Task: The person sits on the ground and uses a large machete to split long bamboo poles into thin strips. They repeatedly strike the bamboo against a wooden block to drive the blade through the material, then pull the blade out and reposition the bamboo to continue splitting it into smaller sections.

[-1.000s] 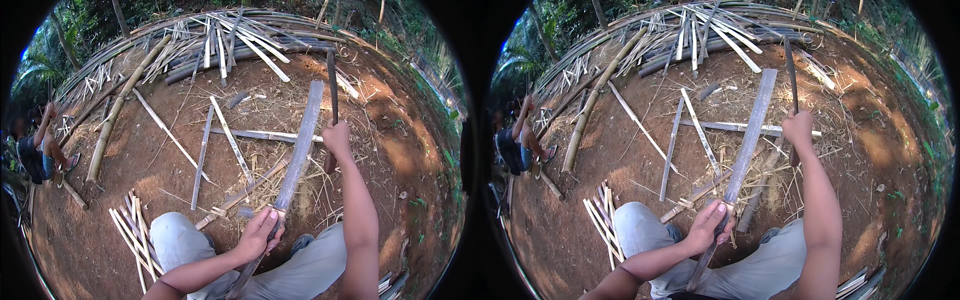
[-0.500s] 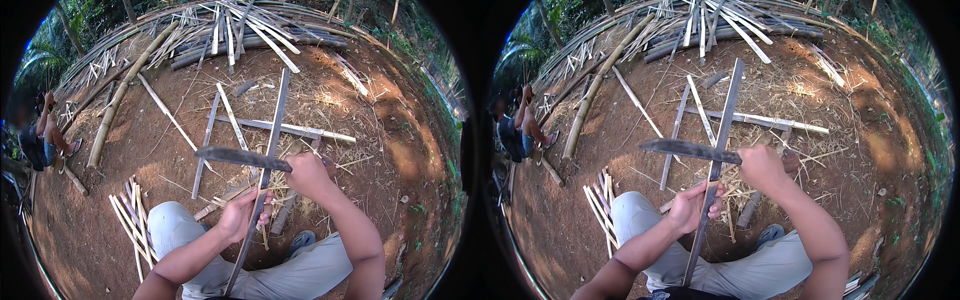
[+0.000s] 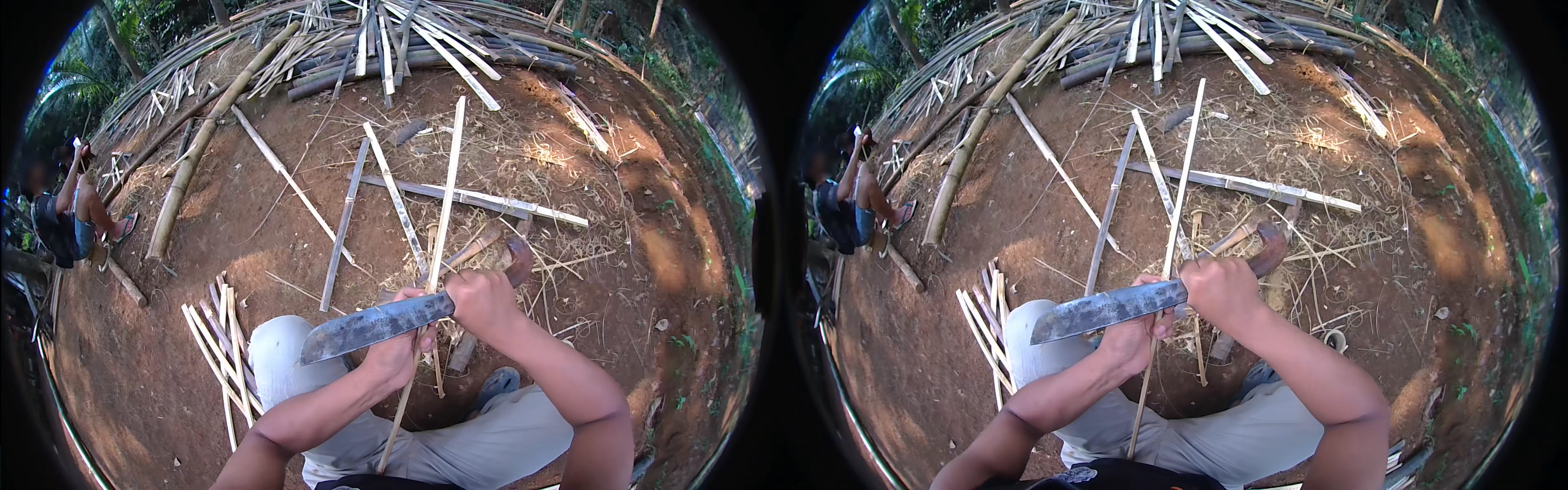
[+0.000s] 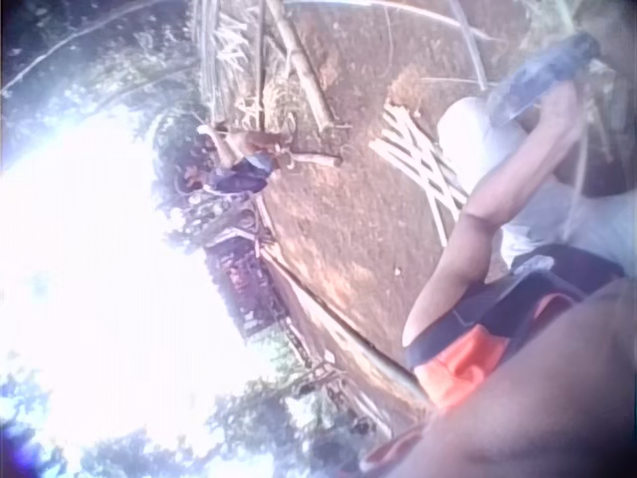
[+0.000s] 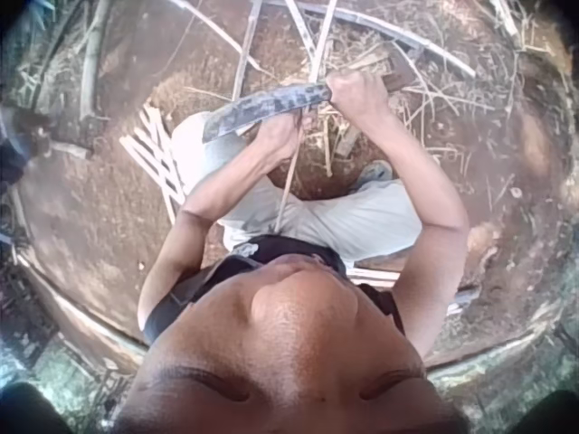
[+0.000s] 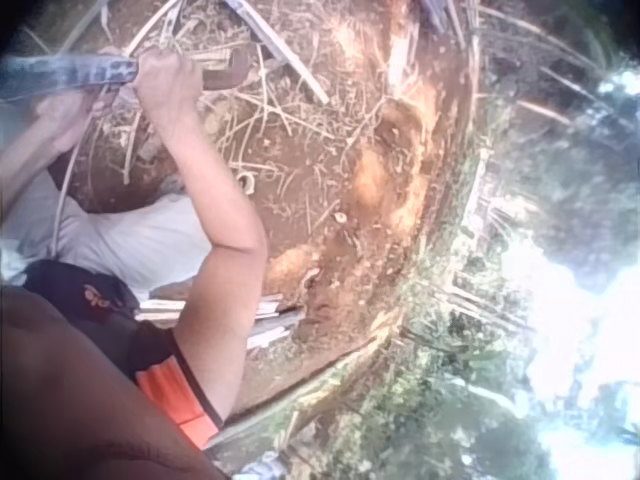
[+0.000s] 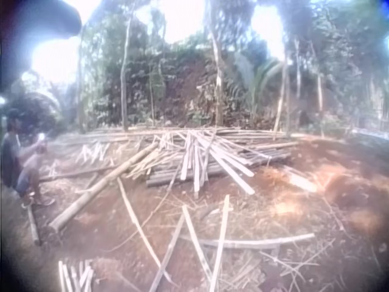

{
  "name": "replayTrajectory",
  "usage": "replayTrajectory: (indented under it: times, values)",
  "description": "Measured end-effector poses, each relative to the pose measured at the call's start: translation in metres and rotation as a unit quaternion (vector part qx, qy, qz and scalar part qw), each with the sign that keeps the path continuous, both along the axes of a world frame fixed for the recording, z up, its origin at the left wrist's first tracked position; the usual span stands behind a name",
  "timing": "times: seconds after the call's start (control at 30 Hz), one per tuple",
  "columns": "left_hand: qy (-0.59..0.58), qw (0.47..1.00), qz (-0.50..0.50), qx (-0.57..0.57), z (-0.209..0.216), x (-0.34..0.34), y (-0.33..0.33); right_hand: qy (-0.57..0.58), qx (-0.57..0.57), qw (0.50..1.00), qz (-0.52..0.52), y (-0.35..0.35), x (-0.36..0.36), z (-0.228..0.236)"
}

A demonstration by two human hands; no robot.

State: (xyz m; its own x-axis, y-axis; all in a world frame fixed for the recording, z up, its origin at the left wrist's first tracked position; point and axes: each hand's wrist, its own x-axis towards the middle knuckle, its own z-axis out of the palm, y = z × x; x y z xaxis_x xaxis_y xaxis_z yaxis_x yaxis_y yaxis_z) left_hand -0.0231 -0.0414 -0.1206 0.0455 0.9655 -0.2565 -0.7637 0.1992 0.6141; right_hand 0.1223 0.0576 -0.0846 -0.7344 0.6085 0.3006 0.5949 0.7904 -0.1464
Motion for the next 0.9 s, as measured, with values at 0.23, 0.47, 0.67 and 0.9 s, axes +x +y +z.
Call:
replayTrajectory:
  times: [0.23, 0.47, 0.67, 0.9]
  values:
    - [0.036, 0.999, -0.025, -0.031, 0.021, 0.009, -0.008, 0.058, 0.05, 0.985, -0.152, 0.063, 0.031, 0.01]
    - [0.02, 0.995, -0.089, -0.027, 0.023, 0.018, -0.004, 0.058, 0.02, 0.926, -0.372, 0.1, 0.061, 0.046]
    - [0.046, 0.995, -0.076, -0.04, 0.024, 0.016, -0.007, 0.001, 0.078, 0.979, -0.187, 0.062, 0.035, 0.025]
    - [0.066, 0.989, -0.12, -0.052, 0.013, 0.035, -0.008, 0.045, 0.046, 0.909, -0.412, 0.105, 0.081, 0.051]
